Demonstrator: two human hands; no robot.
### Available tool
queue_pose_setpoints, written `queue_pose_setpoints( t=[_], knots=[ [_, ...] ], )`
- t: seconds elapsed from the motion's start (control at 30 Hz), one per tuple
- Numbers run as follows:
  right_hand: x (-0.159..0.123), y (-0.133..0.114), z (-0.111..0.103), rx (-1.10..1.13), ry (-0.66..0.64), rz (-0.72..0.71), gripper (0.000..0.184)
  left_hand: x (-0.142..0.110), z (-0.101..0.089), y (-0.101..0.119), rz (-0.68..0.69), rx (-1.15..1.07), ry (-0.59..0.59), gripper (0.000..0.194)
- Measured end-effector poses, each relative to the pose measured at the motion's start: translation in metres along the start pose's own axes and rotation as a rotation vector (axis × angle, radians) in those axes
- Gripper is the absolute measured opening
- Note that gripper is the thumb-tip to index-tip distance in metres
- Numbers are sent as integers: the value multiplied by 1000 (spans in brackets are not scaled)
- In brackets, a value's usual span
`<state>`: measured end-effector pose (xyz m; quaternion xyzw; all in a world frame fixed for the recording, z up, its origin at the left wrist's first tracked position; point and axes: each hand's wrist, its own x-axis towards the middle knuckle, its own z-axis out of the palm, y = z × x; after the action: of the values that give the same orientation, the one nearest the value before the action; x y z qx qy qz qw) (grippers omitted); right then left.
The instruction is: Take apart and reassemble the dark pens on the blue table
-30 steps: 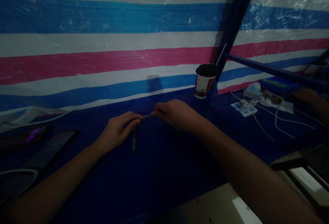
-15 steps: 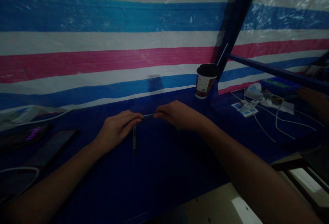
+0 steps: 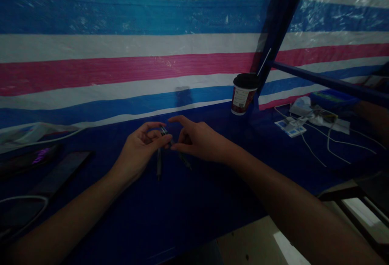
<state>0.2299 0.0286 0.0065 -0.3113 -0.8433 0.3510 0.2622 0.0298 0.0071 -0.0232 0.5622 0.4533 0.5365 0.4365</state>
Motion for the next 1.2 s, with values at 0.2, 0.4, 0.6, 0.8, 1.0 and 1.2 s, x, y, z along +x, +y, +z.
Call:
queue_pose_setpoints(
  t=[0.2,0.4,0.6,0.8,1.0,1.2],
  knots=[
    [-1,-2,4,-27,-29,-12,59,-9,11,-2,-52,-18,-30,35],
    [-1,0,5,-12,74,-55,58,-8,11,3,-41,-7,-37,33],
    [1,-2,-3,104,171,25,54,9,-15,-3,-69,129,233,24],
    [10,23,-11,287,136,137,64,17,-33,-10,3,448,266,31],
    [11,28,-11,219,76,151,49,8,-27,-7,52,819,97,30],
    [10,19,-14,289,200,159,63,1,-20,-2,-81,1063,16,36]
  ],
)
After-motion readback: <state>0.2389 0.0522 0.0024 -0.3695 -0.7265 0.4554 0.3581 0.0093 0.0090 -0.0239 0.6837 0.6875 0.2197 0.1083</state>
